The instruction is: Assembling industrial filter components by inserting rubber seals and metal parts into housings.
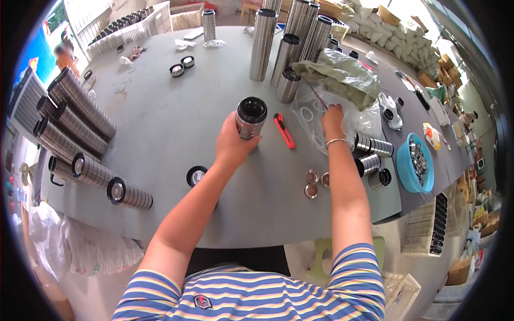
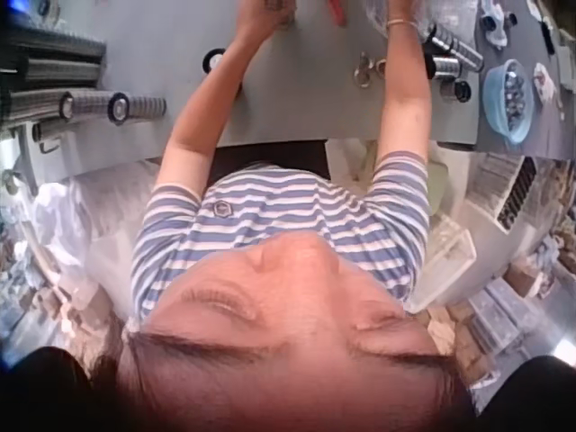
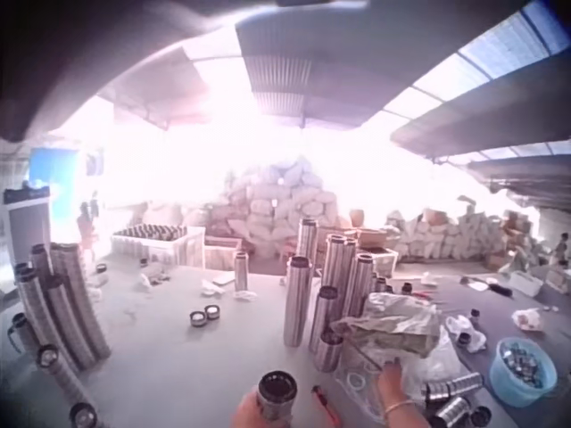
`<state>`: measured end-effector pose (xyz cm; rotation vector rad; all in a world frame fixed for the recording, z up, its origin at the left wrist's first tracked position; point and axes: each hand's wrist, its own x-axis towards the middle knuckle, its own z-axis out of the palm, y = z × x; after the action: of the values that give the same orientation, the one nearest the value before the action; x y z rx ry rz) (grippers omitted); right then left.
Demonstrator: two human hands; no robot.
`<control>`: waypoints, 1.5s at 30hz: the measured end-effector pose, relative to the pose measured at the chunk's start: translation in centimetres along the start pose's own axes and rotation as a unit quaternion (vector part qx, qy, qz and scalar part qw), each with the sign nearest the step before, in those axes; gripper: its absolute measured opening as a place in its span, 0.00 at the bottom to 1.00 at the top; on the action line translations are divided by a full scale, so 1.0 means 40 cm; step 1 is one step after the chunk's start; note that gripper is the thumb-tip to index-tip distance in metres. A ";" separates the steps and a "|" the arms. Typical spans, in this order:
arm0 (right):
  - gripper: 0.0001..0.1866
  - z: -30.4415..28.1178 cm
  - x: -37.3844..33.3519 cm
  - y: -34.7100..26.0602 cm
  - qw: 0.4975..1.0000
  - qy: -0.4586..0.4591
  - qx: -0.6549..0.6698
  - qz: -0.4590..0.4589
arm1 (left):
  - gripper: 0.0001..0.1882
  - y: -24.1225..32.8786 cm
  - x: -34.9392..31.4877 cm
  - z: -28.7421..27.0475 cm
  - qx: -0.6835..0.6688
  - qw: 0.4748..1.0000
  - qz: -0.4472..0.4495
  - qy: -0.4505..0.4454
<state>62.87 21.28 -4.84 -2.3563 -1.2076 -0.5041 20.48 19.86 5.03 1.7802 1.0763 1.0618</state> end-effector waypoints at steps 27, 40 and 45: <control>0.13 -0.334 -0.202 -0.150 0.991 -0.045 -0.060 -0.110 | 0.52 0.006 -0.210 -0.184 0.125 0.982 0.124 0.069; 0.18 -0.549 -0.798 -0.399 0.943 -0.163 0.232 -0.175 | 0.46 -0.117 -0.496 -0.290 0.216 0.973 0.080 0.008; 0.15 -0.553 -0.818 -0.364 0.905 -0.232 0.341 -0.104 | 0.41 -0.078 -0.530 -0.260 0.154 0.981 0.075 -0.087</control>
<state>30.20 -4.75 0.30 -1.7780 -1.5324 0.4066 3.95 3.35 0.40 2.1864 1.0539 0.8413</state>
